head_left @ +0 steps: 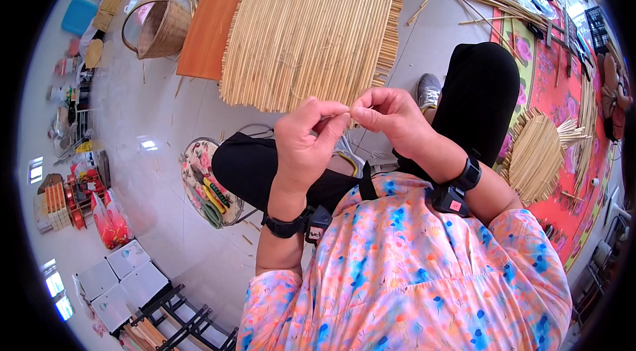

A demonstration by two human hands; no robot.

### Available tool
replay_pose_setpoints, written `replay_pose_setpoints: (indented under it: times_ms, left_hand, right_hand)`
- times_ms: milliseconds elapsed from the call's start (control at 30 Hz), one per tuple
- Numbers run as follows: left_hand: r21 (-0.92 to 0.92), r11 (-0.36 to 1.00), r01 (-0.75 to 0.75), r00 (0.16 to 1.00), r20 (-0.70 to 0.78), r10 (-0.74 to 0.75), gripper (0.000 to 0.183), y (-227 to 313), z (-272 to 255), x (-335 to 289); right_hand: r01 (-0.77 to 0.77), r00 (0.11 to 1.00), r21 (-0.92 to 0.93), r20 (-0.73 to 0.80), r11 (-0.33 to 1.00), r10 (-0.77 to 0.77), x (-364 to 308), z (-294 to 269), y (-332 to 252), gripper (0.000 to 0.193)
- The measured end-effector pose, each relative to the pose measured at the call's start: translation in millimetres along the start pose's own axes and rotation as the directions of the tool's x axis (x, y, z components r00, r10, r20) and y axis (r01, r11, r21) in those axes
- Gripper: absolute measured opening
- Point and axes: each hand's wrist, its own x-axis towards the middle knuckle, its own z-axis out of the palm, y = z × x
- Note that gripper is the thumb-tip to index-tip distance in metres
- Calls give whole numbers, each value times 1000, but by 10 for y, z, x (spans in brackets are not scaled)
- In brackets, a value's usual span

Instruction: The person sits on the floor and weaves a flat mat using thin bamboo strips and a white string. They thread the string through the strips, pull it tight, and use pliers to trim excess material. The person lifts and folds the mat to continue the weaving process.

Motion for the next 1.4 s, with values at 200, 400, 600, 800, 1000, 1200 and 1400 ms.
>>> replay_pose_setpoints:
  times_ms: [200, 400, 600, 800, 1000, 1200, 1400]
  left_hand:
    - [-386, 888, 250, 967, 62, -245, 12, -48, 33, -36]
    - [-473, 753, 458, 885, 319, -338, 8, -32, -6, -39]
    - [-610, 705, 360, 926, 322, -195, 7, -168, 12, -72]
    - [-649, 668, 366, 925, 333, -183, 6, -167, 26, -85]
    - [-636, 665, 392, 917, 330, -224, 8, -210, 34, -115]
    - [-647, 635, 422, 906, 328, -267, 13, -215, 44, -119]
    - [-690, 647, 324, 946, 233, -226, 7, -194, 85, -126]
  right_hand:
    - [11, 1000, 46, 23, 999, -13, 13, 16, -19, 13]
    - [53, 998, 38, 32, 998, -54, -1, 31, 10, 12]
    - [38, 998, 64, 48, 997, -41, -24, 51, -40, 13]
    - [6, 994, 125, 104, 992, -20, -44, 84, -54, 15]
    - [-31, 995, 115, 99, 993, 20, -35, 73, -29, 17]
    - [1, 999, 66, 42, 998, -4, -34, 87, -51, 16]
    - [4, 999, 47, -32, 999, -3, -4, 69, 11, 16]
